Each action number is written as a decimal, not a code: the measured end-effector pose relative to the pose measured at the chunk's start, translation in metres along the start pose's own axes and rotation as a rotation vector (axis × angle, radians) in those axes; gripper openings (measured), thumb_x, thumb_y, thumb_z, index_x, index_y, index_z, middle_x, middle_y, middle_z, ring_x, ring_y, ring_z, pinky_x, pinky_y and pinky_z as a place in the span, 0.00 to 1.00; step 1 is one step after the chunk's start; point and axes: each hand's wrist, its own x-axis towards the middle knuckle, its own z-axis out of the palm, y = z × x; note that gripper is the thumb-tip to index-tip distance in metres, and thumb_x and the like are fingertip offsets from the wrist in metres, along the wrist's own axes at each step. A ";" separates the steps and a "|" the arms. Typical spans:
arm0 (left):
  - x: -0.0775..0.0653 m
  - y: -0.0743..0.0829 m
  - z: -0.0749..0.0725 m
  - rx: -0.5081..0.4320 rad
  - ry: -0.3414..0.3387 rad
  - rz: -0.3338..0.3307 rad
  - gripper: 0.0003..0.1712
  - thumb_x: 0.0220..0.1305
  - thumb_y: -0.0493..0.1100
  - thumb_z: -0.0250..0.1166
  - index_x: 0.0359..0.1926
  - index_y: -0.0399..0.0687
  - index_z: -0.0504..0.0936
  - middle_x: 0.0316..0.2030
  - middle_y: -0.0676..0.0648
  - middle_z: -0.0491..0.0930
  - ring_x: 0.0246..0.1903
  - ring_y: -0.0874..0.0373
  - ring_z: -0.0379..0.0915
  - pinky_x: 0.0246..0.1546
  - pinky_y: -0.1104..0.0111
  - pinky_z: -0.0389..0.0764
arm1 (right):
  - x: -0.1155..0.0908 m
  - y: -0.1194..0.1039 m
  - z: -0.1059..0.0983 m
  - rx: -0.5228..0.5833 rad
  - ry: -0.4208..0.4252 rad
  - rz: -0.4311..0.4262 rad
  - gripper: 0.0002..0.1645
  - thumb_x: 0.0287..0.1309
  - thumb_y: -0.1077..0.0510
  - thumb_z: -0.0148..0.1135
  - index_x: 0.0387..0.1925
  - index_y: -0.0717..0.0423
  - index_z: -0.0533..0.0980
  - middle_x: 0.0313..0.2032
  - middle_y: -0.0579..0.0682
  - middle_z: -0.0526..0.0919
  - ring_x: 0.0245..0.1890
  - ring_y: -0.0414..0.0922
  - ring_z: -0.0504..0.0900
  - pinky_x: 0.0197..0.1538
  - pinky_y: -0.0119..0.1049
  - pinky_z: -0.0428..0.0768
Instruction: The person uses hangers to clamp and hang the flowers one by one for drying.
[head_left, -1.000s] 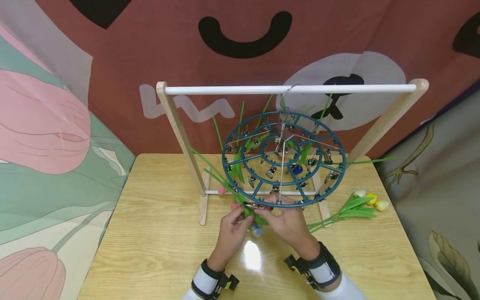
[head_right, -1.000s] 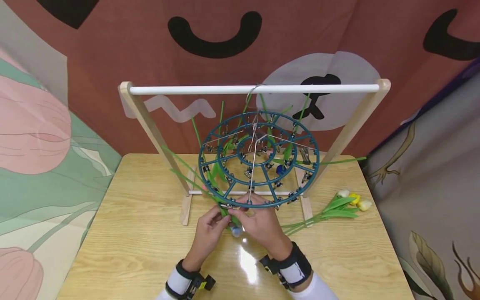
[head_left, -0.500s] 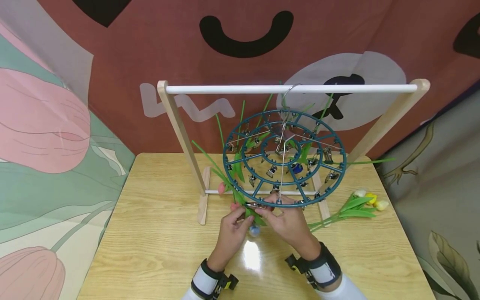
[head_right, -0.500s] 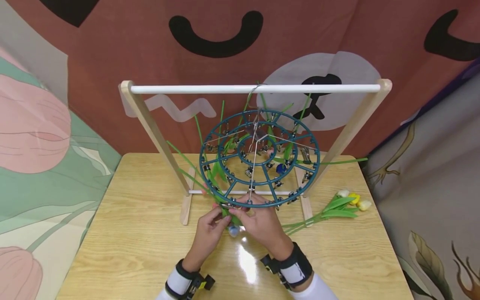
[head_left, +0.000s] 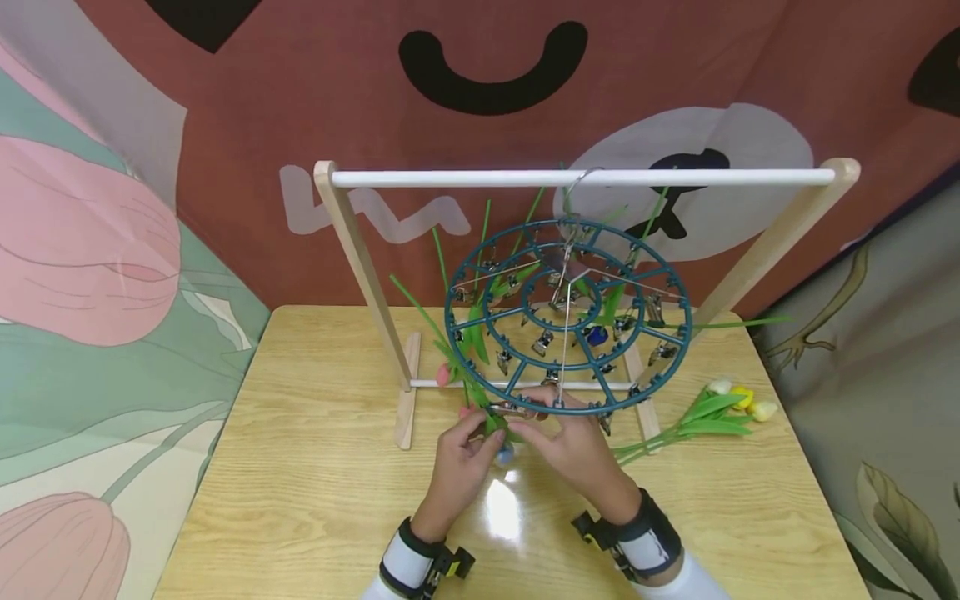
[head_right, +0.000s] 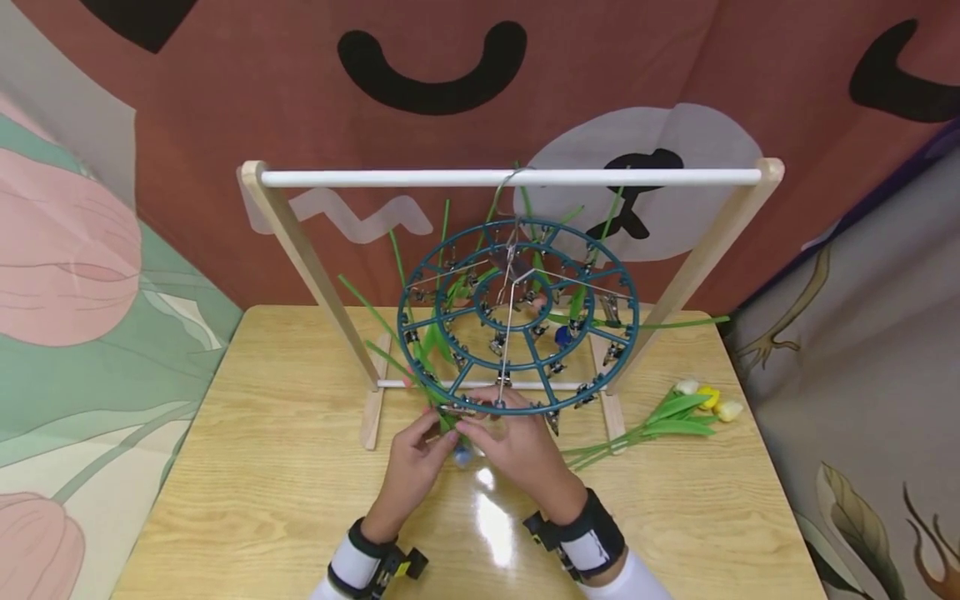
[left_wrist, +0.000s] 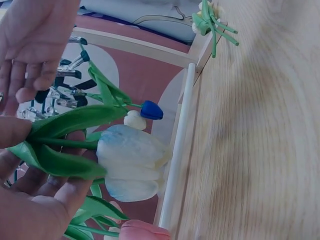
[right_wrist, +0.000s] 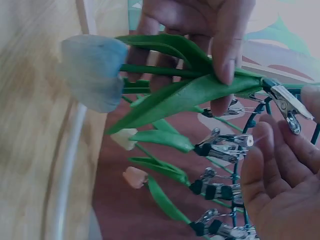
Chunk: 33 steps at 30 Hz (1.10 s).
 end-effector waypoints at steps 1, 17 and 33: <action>0.000 0.000 0.000 0.002 0.008 -0.001 0.12 0.66 0.29 0.66 0.50 0.33 0.83 0.46 0.35 0.86 0.47 0.50 0.87 0.49 0.65 0.89 | -0.003 0.001 0.000 -0.019 -0.020 0.033 0.25 0.54 0.60 0.78 0.53 0.55 0.79 0.40 0.46 0.85 0.41 0.42 0.84 0.46 0.40 0.88; 0.001 -0.005 -0.017 0.188 0.085 0.043 0.14 0.62 0.32 0.72 0.49 0.42 0.85 0.50 0.44 0.88 0.54 0.47 0.84 0.59 0.49 0.85 | -0.081 0.058 -0.008 -0.232 -0.196 0.279 0.18 0.66 0.56 0.70 0.55 0.54 0.81 0.51 0.48 0.86 0.52 0.48 0.84 0.55 0.50 0.87; 0.004 -0.011 -0.029 0.216 0.148 0.093 0.13 0.64 0.33 0.71 0.49 0.45 0.85 0.50 0.46 0.88 0.53 0.52 0.84 0.57 0.43 0.84 | -0.110 0.115 -0.058 -0.610 -0.140 0.065 0.20 0.51 0.74 0.71 0.47 0.60 0.84 0.48 0.56 0.85 0.49 0.55 0.82 0.49 0.52 0.85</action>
